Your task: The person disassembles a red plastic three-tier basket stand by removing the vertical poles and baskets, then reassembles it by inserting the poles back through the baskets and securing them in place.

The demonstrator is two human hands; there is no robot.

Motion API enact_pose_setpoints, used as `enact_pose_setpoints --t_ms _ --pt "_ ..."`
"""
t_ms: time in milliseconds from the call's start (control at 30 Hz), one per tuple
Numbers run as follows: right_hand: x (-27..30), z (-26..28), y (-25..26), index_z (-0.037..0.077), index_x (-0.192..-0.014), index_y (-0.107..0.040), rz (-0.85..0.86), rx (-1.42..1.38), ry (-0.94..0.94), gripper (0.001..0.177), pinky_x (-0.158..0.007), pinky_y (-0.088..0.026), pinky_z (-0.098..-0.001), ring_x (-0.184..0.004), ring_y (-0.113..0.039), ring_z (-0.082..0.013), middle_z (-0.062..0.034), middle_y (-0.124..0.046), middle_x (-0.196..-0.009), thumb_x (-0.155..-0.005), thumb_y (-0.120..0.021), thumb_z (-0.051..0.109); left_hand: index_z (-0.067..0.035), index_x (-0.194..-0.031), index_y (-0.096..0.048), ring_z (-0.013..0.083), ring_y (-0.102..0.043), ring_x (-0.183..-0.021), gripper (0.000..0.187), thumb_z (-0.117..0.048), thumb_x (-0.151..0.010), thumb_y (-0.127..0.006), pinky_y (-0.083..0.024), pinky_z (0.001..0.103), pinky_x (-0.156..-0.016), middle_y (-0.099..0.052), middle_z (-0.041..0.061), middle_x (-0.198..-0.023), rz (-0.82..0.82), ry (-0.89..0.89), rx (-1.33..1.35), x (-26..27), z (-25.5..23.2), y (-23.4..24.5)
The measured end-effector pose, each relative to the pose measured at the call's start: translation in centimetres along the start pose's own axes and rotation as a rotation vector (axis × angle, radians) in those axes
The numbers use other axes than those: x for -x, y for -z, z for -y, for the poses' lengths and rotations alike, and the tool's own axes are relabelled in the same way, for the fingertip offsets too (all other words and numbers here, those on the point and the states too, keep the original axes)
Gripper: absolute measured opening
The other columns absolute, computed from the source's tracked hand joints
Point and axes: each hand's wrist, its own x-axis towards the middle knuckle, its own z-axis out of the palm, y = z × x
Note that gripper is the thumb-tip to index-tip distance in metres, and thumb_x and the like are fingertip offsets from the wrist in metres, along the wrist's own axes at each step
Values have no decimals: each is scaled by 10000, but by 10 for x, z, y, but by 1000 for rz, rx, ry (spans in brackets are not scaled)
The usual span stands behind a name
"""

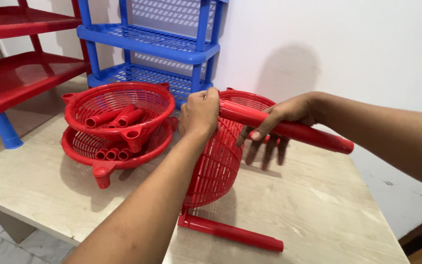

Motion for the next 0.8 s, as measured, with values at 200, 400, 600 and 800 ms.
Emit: enact_pose_setpoints --t_ms 200,400,600,800 --pt "4 -9 -4 27 -1251 -681 -91 48 113 449 -348 -399 -262 -349 -471 -106 -78 -559 -584 -830 -746 166 -178 -952 -808 346 -756 -949 509 -486 -863 -413 -546 484 -877 -798 151 -864 61 3 44 6 -3 2" --pt "7 -14 -32 94 -1119 -690 -531 294 110 328 -423 -459 -326 -439 -532 -157 -31 -592 -566 -810 -734 196 -180 -951 -806 369 -739 -952 486 -475 -861 -430 -538 483 -890 -787 161 -864 40 -10 37 10 -3 0" --pt "-6 -35 -72 155 -1175 -692 -1283 902 280 365 -557 -521 -412 -600 -685 -275 -129 -738 -752 -822 -762 222 -203 -985 -817 405 -692 -1064 464 -468 -850 -461 -521 491 -933 -763 162 -1050 24 -23 24 11 -3 -4" --pt "-9 -30 -84 133 -1218 -665 -1353 945 237 389 -612 -551 -435 -697 -714 -291 -136 -753 -862 -912 -647 374 -221 -1015 -805 396 -705 -1047 482 -487 -857 -436 -527 495 -925 -781 164 -989 17 17 19 6 -2 2"
